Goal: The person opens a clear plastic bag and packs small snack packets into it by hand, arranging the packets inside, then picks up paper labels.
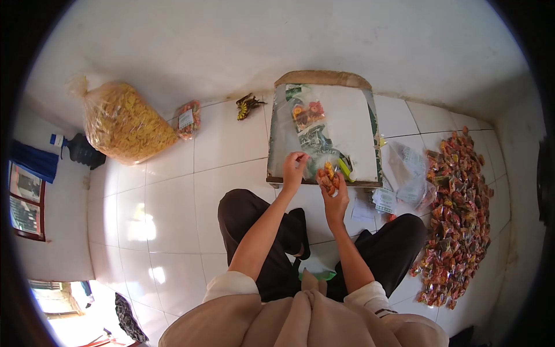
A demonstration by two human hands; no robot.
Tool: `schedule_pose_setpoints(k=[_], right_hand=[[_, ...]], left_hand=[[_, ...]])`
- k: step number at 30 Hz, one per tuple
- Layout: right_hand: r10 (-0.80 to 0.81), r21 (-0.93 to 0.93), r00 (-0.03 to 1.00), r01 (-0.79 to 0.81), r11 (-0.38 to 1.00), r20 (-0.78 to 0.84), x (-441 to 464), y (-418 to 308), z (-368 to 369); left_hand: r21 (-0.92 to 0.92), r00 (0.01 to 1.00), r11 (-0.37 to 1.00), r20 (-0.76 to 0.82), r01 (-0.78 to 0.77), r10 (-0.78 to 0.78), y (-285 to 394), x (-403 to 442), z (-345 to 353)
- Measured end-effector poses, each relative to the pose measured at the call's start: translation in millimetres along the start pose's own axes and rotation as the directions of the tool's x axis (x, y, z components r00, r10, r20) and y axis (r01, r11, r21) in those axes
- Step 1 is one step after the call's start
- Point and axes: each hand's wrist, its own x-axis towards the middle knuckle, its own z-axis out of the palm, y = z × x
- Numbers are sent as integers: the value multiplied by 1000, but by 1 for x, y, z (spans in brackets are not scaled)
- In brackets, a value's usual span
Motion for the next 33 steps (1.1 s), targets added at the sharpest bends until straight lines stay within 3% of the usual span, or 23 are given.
schedule_pose_setpoints(k=[4, 6, 7, 9, 14, 16, 21, 23, 27, 30, 32, 33], right_hand=[[-92, -10, 994, 92, 996, 54, -4, -7, 0], [45, 54, 999, -45, 998, 3, -2, -12, 4], [46, 54, 999, -46, 997, 4, 0, -14, 3], [332, 210, 919, -289, 934, -213, 4, -20, -4], [131, 236, 956, -68, 969, -261, -11, -27, -13], [50, 180, 999, -46, 983, -19, -17, -29, -11], [-69, -58, 990, 76, 995, 121, -5, -14, -9], [-361, -257, 920, 390, 884, 154, 0, -17, -14], [-388, -203, 918, 395, 896, 75, -10, -18, -20], [-306, -132, 945, 320, 938, 113, -13, -17, -18], [-118, -105, 993, 116, 988, -17, 3, -14, -7], [-119, -101, 993, 117, 988, -16, 12, -19, -3]], left_hand=[[64, 998, 997, 19, -53, 51, 7, 3, -3], [153, 984, 974, 86, -167, 156, 9, 2, -2], [154, 984, 974, 85, -167, 155, 8, 1, -2], [46, 998, 998, 31, -51, 50, 9, 1, -3], [15, 998, 1000, 63, -3, 2, 17, 0, 1], [24, 998, 1000, 67, 21, -22, 16, 0, 2], [-61, 989, 997, 144, 55, -46, 22, 1, -1], [-95, 989, 992, 130, 84, -71, 27, 0, -2], [-212, 990, 969, 78, 128, -114, 24, 4, -2], [-149, 989, 985, 133, 85, -66, 24, 1, -2], [-143, 985, 986, 162, 80, -56, 25, -3, 0], [-137, 981, 988, 190, 74, -47, 26, -5, -1]])
